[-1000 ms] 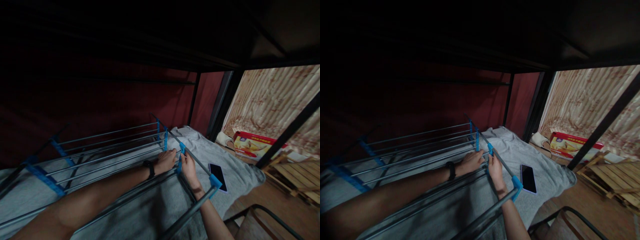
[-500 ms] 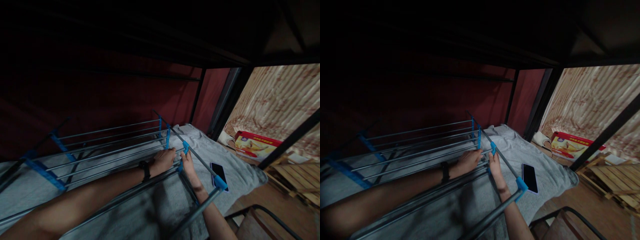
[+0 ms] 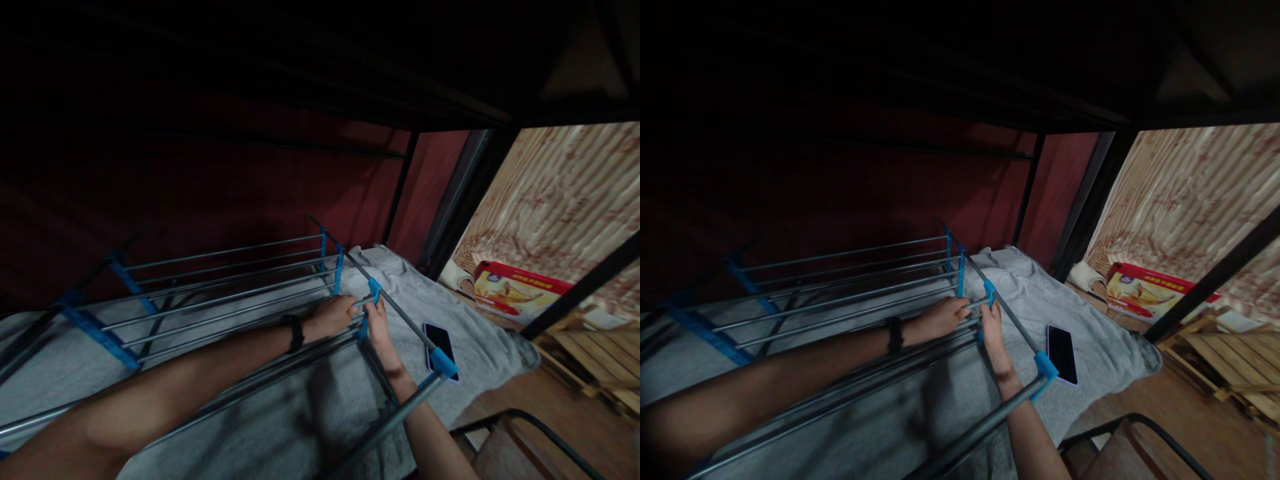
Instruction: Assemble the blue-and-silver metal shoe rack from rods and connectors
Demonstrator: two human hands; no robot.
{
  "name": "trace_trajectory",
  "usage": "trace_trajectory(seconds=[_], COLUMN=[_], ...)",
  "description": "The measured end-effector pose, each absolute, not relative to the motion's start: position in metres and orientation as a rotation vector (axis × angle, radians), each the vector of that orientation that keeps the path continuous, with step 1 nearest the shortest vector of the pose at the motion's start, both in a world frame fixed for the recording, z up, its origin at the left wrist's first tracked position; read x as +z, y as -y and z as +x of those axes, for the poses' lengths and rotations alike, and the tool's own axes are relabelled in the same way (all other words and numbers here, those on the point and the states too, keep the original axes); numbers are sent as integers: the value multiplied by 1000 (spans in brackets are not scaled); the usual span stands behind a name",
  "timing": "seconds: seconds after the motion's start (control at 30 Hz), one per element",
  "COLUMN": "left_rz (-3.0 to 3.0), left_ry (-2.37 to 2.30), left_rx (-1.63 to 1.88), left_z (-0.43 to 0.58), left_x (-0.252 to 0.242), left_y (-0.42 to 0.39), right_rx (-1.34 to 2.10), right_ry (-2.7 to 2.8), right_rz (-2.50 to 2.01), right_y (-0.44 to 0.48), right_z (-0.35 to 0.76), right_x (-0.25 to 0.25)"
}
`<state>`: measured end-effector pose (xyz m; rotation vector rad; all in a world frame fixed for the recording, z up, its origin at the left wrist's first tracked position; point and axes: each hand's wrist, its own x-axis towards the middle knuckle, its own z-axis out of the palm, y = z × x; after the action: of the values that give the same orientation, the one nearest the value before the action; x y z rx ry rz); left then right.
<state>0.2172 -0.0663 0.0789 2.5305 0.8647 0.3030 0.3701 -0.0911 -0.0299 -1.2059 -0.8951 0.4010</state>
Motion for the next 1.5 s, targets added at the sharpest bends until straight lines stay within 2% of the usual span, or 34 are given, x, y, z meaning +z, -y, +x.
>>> trace_trajectory(seconds=[0.57, 1.0, 1.5], left_rz=[2269, 2198, 2194], left_ry=[-609, -641, -717], left_rx=[309, 344, 312], left_z=[219, 218, 226], left_x=[71, 95, 89], left_y=[42, 40, 47], right_rx=[420, 426, 416], right_ry=[904, 884, 886], right_rz=[-1222, -1218, -1221], right_y=[94, 93, 93], right_z=[370, 368, 366], right_x=[-26, -24, -24])
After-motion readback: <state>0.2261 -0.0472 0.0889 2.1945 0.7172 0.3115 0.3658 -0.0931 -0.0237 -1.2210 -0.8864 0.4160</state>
